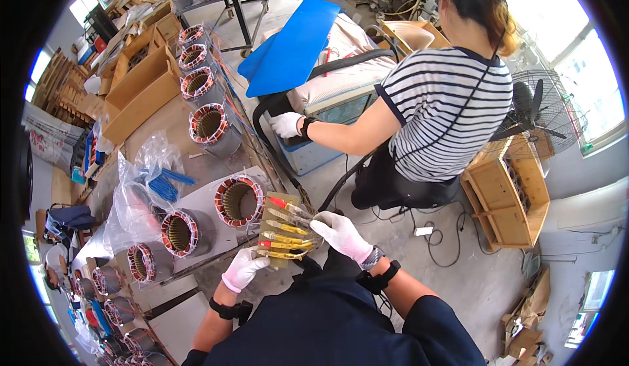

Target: Wiring and assembling electrical motor stators on a factory floor.

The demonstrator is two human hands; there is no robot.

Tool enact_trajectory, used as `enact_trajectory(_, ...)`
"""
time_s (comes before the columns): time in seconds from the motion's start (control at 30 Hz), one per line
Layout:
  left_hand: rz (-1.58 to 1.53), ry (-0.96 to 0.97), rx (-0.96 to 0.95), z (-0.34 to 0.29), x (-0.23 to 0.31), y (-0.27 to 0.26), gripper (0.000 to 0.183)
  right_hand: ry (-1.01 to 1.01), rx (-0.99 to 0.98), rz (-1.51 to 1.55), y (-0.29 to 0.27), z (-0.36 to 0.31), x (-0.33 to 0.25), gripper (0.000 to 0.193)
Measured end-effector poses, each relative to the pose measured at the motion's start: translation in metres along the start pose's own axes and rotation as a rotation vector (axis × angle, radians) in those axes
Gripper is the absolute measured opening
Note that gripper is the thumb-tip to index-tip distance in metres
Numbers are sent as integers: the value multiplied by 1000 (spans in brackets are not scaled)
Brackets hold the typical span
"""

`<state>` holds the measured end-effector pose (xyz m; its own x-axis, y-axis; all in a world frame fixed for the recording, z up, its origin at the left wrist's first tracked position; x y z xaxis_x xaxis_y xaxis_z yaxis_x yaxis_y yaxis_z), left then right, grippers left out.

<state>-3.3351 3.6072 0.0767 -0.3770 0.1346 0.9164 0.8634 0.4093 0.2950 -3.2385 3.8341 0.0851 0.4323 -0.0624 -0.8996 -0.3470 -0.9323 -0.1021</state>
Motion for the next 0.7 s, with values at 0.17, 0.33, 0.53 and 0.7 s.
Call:
enact_trajectory(0.17,-27,-11,15,0,1,2,44,-23,8,-65,-1,0,0,30)
enact_trajectory(0.33,-24,-5,38,0,-2,-1,44,-14,20,-78,-2,-4,-9,30)
enact_trajectory(0.53,-66,10,66,-1,-7,0,52,5,-6,-49,0,-5,-8,32)
enact_trajectory(0.7,-33,11,43,0,-3,1,53,-35,10,-110,-2,-6,-7,33)
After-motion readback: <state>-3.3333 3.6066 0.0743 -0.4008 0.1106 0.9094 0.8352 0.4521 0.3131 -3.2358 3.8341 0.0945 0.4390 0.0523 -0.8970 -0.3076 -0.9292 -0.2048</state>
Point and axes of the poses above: each hand's wrist, its own z-axis towards the middle knuckle, its own y-axis out of the palm, x = y × z, the point moved 8 cm from there along z, towards the middle knuckle, and after that the axes turned 9 degrees about y, right-handed, at the moved point
